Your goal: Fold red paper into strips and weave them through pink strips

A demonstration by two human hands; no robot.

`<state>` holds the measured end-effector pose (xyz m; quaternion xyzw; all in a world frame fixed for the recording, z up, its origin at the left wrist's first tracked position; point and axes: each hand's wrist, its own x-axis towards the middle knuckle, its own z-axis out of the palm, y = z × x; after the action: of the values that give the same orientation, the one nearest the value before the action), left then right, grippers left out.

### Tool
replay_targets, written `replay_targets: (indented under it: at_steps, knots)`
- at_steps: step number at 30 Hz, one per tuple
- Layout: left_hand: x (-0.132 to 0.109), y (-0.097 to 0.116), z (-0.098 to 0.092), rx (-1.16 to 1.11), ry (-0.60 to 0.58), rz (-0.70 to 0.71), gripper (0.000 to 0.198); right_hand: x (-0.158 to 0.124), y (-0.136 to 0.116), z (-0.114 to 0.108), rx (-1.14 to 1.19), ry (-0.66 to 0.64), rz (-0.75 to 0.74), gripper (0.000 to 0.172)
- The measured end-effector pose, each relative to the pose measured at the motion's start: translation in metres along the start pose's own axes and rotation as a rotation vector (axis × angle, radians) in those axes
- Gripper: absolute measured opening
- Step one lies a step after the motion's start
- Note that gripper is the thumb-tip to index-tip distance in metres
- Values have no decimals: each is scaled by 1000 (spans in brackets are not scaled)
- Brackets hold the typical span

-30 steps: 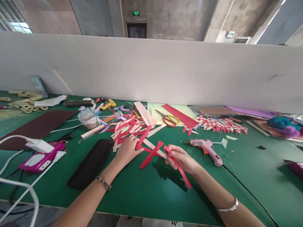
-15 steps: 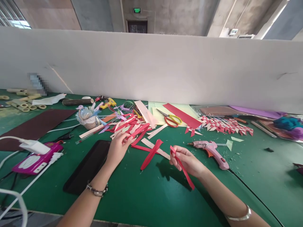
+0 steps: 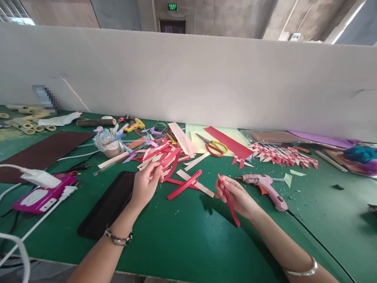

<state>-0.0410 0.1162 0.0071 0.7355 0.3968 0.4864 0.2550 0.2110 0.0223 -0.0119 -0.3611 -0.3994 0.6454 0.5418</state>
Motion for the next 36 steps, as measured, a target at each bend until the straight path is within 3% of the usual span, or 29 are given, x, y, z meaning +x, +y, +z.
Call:
replay_targets:
  at_steps: [4, 8, 12, 15, 21, 36]
  knots:
    - [3, 4, -4, -185, 75, -117, 14, -1, 1, 2, -73, -22, 28, 23]
    - [11, 1, -7, -527, 140, -353, 22, -1, 3, 5, -272, -80, 58, 23]
    - [17, -6, -7, -798, 220, -468, 26, -2, 5, 9, -640, -92, 59, 21]
    - [18, -9, -7, -969, 248, -551, 26, -3, 7, 12, -1002, -90, -75, 16]
    - [17, -13, -7, -1091, 228, -621, 23, -6, 6, 16, -1325, -176, -158, 15]
    - [15, -8, -9, -1082, 60, -621, 22, -7, 6, 17, -1397, -195, -178, 15]
